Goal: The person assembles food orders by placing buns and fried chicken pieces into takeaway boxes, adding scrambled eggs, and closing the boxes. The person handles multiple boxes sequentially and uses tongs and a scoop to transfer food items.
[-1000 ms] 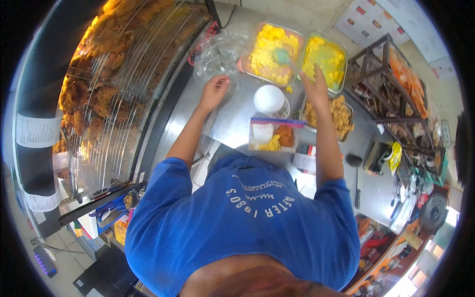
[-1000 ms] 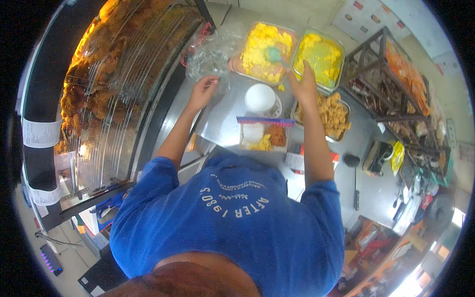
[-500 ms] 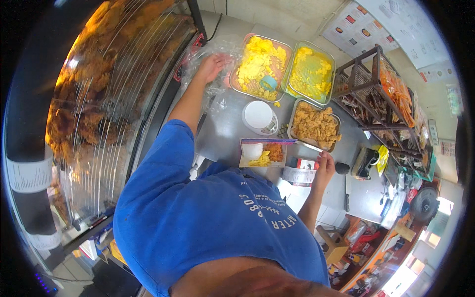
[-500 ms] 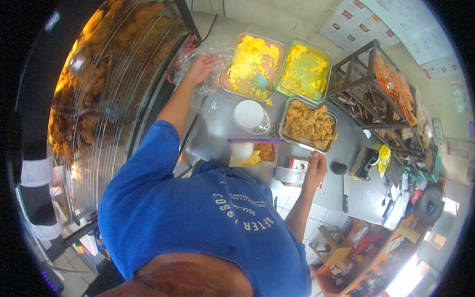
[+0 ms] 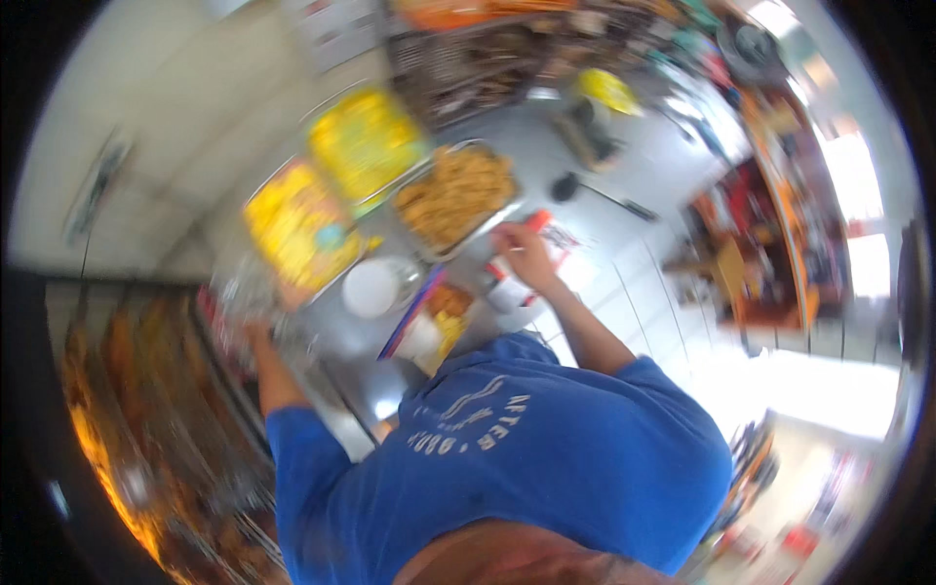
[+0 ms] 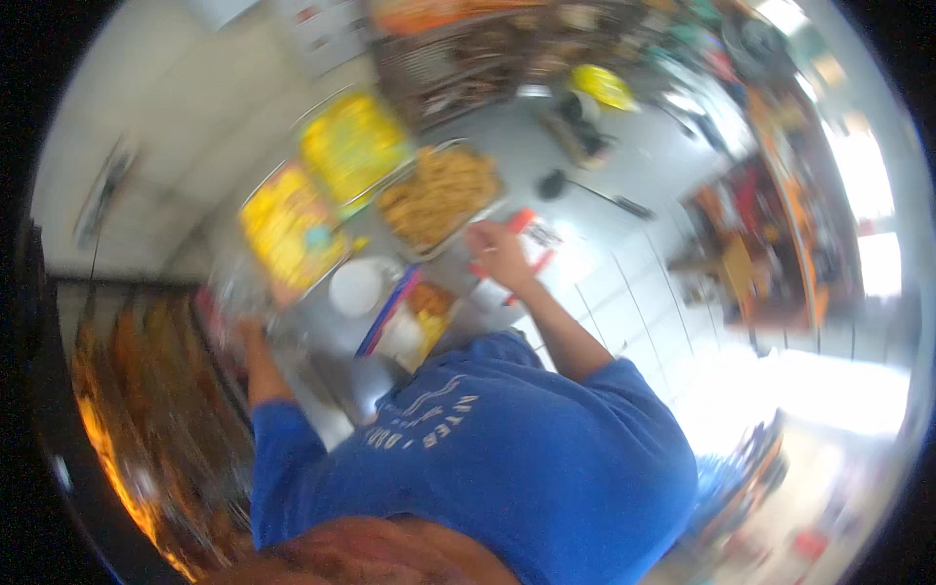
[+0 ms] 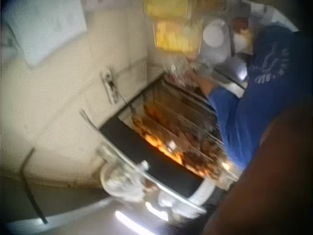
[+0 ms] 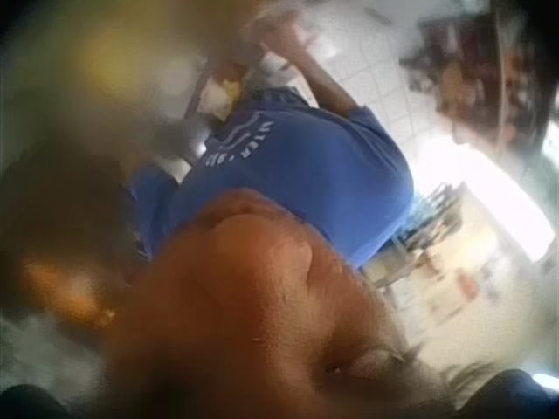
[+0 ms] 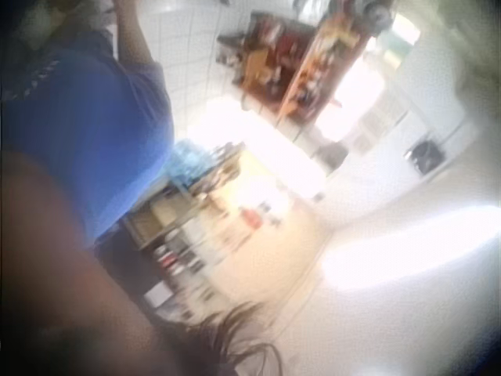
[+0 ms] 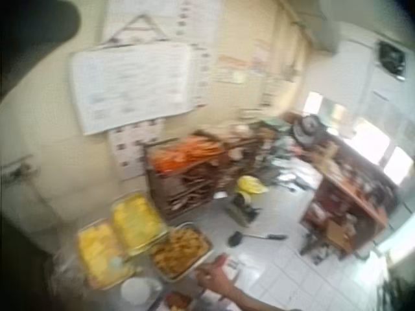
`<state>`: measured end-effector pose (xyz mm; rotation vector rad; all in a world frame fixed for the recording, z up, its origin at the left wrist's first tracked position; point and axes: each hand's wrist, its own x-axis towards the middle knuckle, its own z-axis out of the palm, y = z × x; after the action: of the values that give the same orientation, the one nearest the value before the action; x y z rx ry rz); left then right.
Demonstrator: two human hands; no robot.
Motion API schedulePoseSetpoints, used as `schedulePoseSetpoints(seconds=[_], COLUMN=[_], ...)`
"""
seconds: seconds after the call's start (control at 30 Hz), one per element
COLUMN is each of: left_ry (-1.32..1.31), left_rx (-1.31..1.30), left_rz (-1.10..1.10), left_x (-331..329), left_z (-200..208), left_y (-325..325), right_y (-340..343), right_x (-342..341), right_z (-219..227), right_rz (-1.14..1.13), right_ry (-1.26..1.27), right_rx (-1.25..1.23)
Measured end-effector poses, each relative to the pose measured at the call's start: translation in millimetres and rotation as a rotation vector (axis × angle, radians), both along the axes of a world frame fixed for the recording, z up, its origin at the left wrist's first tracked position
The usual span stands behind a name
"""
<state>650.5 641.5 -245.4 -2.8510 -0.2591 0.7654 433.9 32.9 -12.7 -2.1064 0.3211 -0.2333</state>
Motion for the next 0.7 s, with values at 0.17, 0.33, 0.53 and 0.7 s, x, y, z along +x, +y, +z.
schedulePoseSetpoints(seconds=[0.17, 0.33, 0.53, 0.7], left_ry=[0.036, -0.416, -0.807, -0.814], left_rx=[0.166, -0.494, -0.710, -0.932], left_rz=[-0.110, 0.231, 0.341, 0.392], left_x=[2, -52, -84, -102], left_z=[32, 130, 88, 134], left_y=[-3, -69, -11, -65], right_y=[-4, -10, -9, -16], right_x=[-17, -41, -41, -45], right_z=[20, 17, -2, -2], right_rz=[0.021, -0.025, 0.004, 0.031], right_ry=[-0.062, -0.042, -0.038, -0.069], right_rx=[-0.025, -0.043, 0.017, -0.003])
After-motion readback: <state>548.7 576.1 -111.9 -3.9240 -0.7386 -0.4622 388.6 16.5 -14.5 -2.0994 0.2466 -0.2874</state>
